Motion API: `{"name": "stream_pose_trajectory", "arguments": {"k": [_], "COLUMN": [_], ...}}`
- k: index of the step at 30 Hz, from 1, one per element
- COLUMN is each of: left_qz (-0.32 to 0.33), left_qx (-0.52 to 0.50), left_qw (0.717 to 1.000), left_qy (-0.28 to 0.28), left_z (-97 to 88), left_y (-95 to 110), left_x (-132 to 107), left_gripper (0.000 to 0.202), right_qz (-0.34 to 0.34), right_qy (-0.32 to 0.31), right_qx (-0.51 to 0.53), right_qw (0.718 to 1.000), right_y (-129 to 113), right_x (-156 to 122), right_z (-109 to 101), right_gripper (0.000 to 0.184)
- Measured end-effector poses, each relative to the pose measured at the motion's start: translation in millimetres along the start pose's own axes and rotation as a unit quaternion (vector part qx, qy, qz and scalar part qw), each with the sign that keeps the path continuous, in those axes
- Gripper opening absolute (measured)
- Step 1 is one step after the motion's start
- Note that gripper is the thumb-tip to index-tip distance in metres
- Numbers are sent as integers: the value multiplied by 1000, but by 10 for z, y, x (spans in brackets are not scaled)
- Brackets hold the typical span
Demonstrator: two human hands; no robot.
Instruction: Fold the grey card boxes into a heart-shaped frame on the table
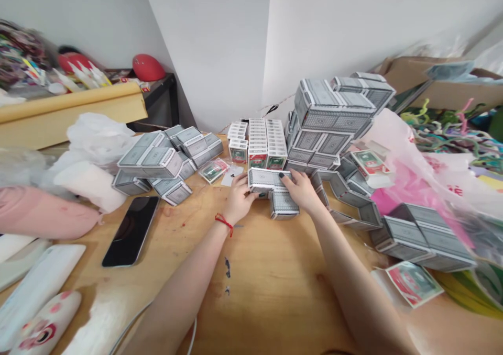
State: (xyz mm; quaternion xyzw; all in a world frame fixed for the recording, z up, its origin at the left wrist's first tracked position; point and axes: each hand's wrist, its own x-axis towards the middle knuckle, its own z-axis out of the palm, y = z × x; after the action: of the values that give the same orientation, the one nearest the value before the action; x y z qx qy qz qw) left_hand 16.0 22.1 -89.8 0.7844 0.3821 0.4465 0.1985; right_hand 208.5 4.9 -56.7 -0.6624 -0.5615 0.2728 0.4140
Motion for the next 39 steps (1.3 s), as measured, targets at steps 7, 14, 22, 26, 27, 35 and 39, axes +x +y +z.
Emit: {"name": "stream_pose_trajectory", "arguments": {"k": [7,14,22,26,27,35,39], "left_qz": [-12,-49,-59,-78,-82,-73,-76], "left_qx": [-65,-103,-134,-154,-157,-124,-132], "left_qw": [998,993,988,983,982,987,987], "left_qy": [4,24,39,64,68,66,51], "left_z": [2,-10,-10,-25,-24,-22,-58], "left_y": [15,48,17,27,33,49,47], "left_x": [-31,-30,-48,-33,-28,-3,-4], "left_gripper": [14,13,5,7,8,12,10], "right_qz": [-268,-308,-320,-310,-308,-299,-293], "right_qy": [-53,-69,-53,-52,-53,-77,-84], "right_qx": [-115,-215,-264,-280,-280,-275,-279], "right_qw": [955,924,908,907,908,910,911], "right_y": [-298,-283,-290,-321,-328,-340,-339], "right_x": [-171,-218,-225,-255,-259,-258,-256], "right_z": [-13,125,128,140,140,129,129], "right_gripper": [38,30,32,34,34,38,38]}}
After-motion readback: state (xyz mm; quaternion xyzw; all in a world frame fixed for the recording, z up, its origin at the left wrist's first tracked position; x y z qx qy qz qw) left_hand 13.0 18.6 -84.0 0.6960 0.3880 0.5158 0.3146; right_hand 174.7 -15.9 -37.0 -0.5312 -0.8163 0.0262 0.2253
